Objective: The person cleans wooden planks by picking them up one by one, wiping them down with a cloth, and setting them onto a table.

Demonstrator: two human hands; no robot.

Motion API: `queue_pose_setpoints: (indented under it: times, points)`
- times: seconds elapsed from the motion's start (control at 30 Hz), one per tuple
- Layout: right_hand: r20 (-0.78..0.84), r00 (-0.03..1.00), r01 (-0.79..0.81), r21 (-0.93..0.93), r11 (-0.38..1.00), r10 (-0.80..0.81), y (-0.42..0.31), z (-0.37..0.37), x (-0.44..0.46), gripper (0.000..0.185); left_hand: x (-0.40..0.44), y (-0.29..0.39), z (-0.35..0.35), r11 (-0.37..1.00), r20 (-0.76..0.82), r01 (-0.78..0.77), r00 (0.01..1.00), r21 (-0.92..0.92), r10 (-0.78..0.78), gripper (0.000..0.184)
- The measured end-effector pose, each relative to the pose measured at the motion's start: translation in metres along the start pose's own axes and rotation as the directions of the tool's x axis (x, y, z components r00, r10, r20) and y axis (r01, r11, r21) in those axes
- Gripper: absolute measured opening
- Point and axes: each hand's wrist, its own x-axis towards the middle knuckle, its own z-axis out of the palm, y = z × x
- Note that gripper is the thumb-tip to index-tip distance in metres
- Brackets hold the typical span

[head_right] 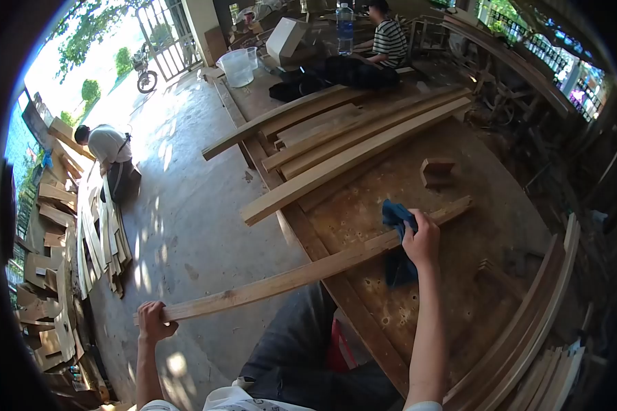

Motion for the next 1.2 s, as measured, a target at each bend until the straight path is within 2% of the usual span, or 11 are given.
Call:
queue_pose_setpoints:
  times: [0.07, 0.17, 0.23, 0.3, 0.4, 0.53, 0.63, 0.73, 0.97, 1.03, 1.2]
  points:
    - [-0.005, 1.000, 0.007, 0.126, 0.992, -0.006, 0.007, -0.008, 0.003, 0.018, 0.005, 0.005, 0.011, 1.000, 0.022, 0.015, 1.000, -0.013, -0.015, 0.034]
    - [-0.125, 0.975, -0.114, 0.433, 0.894, 0.185, 0.018, -0.001, -0.010, 0.021, 0.009, -0.012, 0.007, 1.000, -0.003, 0.003, 1.000, 0.004, -0.003, 0.034]
    - [-0.029, 0.942, -0.230, 0.670, 0.706, 0.335, -0.013, -0.009, -0.020, 0.023, 0.003, -0.010, 0.026, 1.000, -0.003, -0.003, 1.000, -0.022, 0.003, 0.034]
    - [0.143, 0.979, -0.201, 0.570, 0.797, 0.144, -0.053, -0.006, -0.034, 0.025, 0.007, -0.007, 0.040, 0.995, -0.005, -0.030, 1.000, -0.098, 0.030, 0.035]
    - [0.248, 0.961, 0.008, 0.425, 0.905, -0.125, -0.136, 0.022, -0.046, 0.022, 0.030, 0.011, 0.037, 0.992, -0.002, -0.095, 0.995, -0.081, 0.095, 0.034]
    - [0.174, 0.901, 0.332, 0.311, 0.891, -0.397, -0.186, 0.066, -0.068, 0.022, 0.049, 0.034, 0.023, 0.987, -0.006, -0.149, 0.989, -0.061, 0.149, 0.034]
    - [0.137, 0.920, 0.335, 0.216, 0.917, -0.368, -0.156, 0.060, -0.064, 0.026, 0.052, 0.013, 0.025, 0.980, -0.014, -0.183, 0.983, -0.076, 0.183, 0.035]
    - [0.070, 0.979, 0.191, -0.014, 0.981, -0.190, -0.098, 0.027, -0.051, 0.031, 0.037, -0.035, 0.026, 0.992, 0.004, -0.124, 0.992, -0.034, 0.124, 0.036]
    - [0.022, 0.982, 0.190, -0.023, 0.982, -0.189, 0.009, -0.040, -0.027, 0.022, 0.015, -0.131, 0.030, 0.997, -0.075, -0.060, 0.995, 0.046, 0.063, 0.034]
    - [-0.008, 0.977, 0.210, -0.128, 0.969, -0.212, 0.043, -0.040, -0.023, 0.021, 0.019, -0.134, 0.029, 0.998, -0.067, -0.032, 0.997, 0.062, 0.036, 0.031]
    - [0.114, 0.981, 0.180, -0.207, 0.962, -0.159, 0.054, -0.066, -0.025, 0.029, 0.021, -0.157, 0.028, 0.998, 0.001, -0.031, 1.000, 0.052, 0.031, 0.025]
